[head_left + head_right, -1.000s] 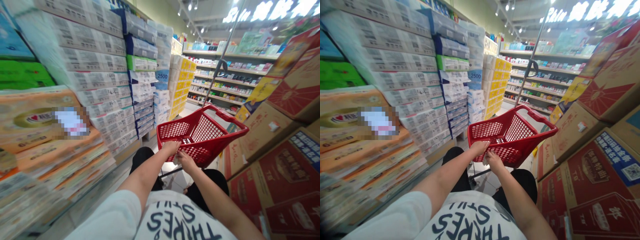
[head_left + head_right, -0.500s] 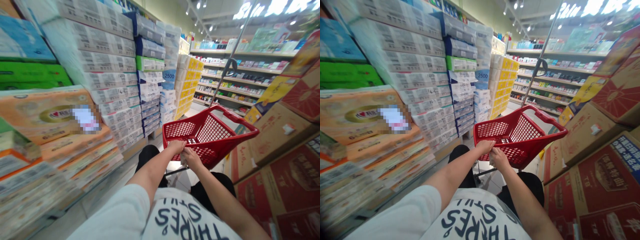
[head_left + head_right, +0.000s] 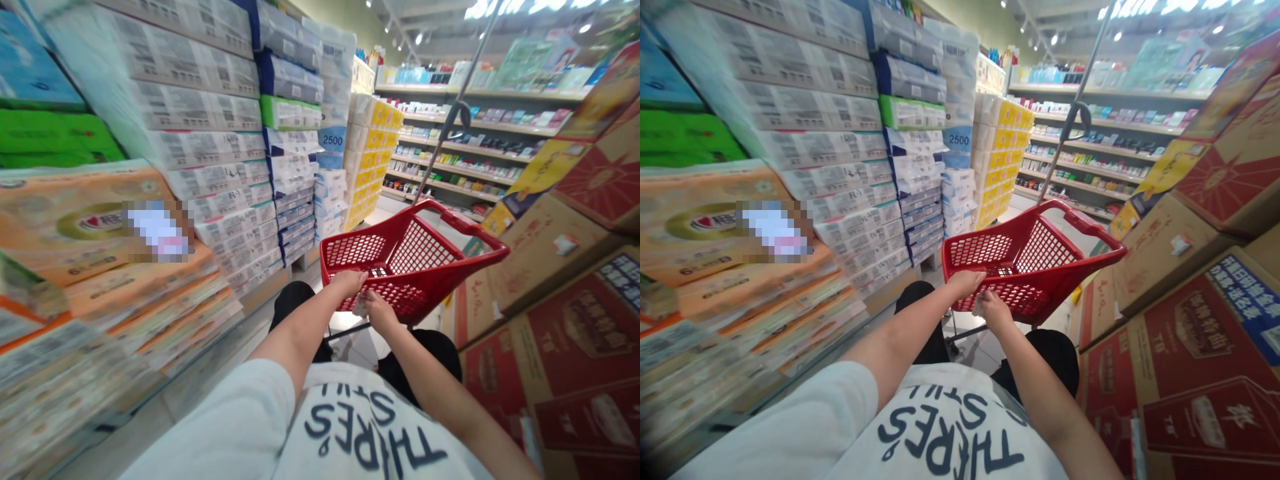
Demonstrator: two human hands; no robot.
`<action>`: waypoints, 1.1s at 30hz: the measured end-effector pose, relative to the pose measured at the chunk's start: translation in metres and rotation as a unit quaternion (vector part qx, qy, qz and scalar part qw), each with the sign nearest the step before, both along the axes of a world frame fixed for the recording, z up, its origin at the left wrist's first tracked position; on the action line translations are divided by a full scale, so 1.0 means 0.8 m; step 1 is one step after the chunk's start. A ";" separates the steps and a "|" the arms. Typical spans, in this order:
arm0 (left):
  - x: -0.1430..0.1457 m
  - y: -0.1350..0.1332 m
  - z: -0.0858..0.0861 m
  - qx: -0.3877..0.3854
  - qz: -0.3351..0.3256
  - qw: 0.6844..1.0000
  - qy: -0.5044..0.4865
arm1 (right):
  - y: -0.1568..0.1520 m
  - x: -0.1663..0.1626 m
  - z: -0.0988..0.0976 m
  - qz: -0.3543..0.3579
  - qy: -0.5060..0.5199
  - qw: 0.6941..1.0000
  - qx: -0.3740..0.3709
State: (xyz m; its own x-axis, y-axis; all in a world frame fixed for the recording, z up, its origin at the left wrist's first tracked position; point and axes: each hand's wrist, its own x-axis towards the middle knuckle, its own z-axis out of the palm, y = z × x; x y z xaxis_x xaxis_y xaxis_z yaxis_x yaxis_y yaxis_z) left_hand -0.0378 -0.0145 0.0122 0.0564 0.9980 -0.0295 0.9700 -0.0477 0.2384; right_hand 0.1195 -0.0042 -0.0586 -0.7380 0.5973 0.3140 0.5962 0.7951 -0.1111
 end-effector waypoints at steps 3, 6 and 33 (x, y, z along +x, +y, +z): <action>-0.001 0.002 -0.001 -0.002 -0.008 1.000 0.018 | -0.005 -0.004 0.005 -0.004 0.025 1.000 0.017; -0.001 0.004 -0.004 -0.006 -0.009 0.999 0.032 | -0.008 -0.008 0.009 0.018 0.042 0.998 0.034; -0.006 0.003 -0.010 0.013 -0.053 0.996 0.066 | 0.002 0.003 -0.003 -0.017 -0.010 0.999 0.026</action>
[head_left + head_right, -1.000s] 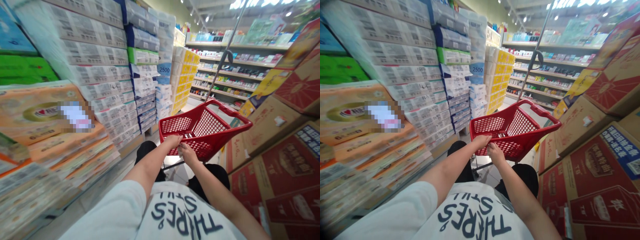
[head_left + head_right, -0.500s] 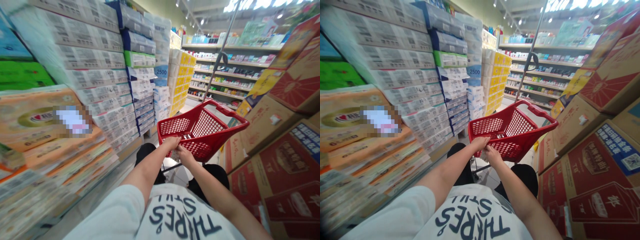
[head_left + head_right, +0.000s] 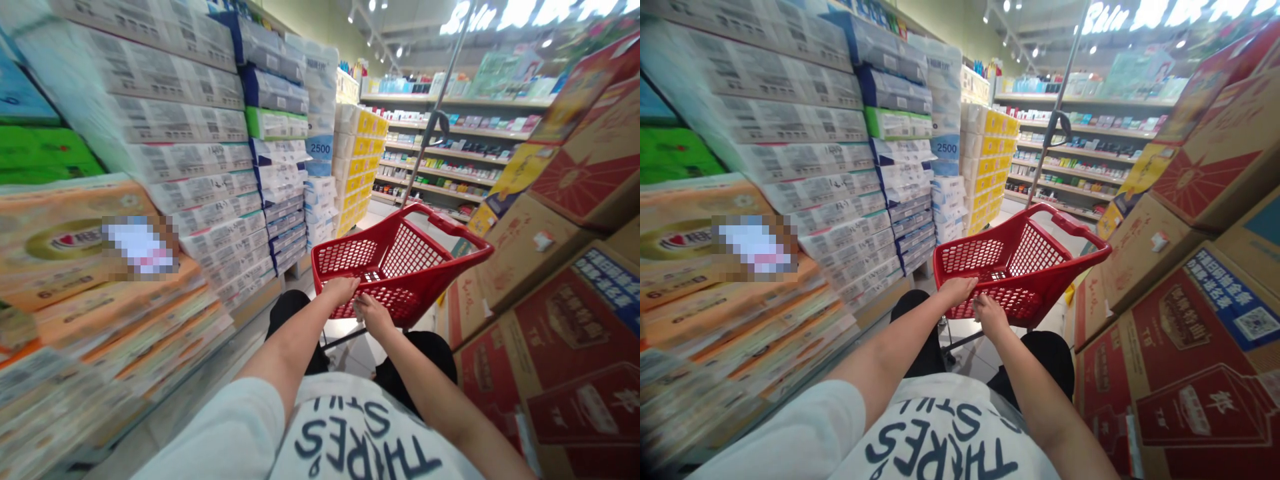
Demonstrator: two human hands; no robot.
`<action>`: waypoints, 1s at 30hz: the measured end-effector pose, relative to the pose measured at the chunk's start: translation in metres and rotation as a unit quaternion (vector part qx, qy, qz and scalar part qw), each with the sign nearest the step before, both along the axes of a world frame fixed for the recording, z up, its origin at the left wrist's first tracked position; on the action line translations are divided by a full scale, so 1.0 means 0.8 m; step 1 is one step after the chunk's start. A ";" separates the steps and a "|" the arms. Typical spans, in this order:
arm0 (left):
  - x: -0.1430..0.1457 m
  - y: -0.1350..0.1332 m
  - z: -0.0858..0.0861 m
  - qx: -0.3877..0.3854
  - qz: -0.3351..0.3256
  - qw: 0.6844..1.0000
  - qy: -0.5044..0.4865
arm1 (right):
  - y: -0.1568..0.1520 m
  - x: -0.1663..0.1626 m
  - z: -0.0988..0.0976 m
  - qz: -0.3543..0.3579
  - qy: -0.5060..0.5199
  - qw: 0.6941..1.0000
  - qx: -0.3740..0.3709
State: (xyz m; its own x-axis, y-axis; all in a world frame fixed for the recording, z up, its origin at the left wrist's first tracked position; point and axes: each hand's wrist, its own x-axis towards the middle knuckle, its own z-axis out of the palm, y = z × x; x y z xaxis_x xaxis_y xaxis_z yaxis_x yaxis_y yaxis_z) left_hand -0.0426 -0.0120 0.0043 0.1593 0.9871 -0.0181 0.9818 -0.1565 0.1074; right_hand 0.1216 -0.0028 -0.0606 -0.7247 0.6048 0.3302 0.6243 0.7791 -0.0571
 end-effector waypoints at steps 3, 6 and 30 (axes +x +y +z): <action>0.000 0.002 -0.002 0.005 0.000 1.000 0.002 | 0.005 0.006 0.003 -0.012 0.023 0.999 0.032; 0.001 0.004 -0.003 -0.002 0.036 0.999 -0.015 | 0.009 0.012 -0.004 -0.005 0.015 1.000 0.025; -0.001 0.006 -0.005 0.003 0.043 0.998 -0.045 | 0.025 0.043 0.014 -0.056 0.025 0.998 0.006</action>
State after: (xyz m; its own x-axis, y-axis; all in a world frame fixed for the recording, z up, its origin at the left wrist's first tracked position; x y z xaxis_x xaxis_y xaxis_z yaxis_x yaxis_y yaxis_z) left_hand -0.0434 -0.0071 0.0000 0.0756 0.9971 -0.0013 0.9780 -0.0739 0.1949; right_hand 0.1557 0.0169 -0.0490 -0.6355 0.6769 0.3713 0.7040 0.7055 -0.0813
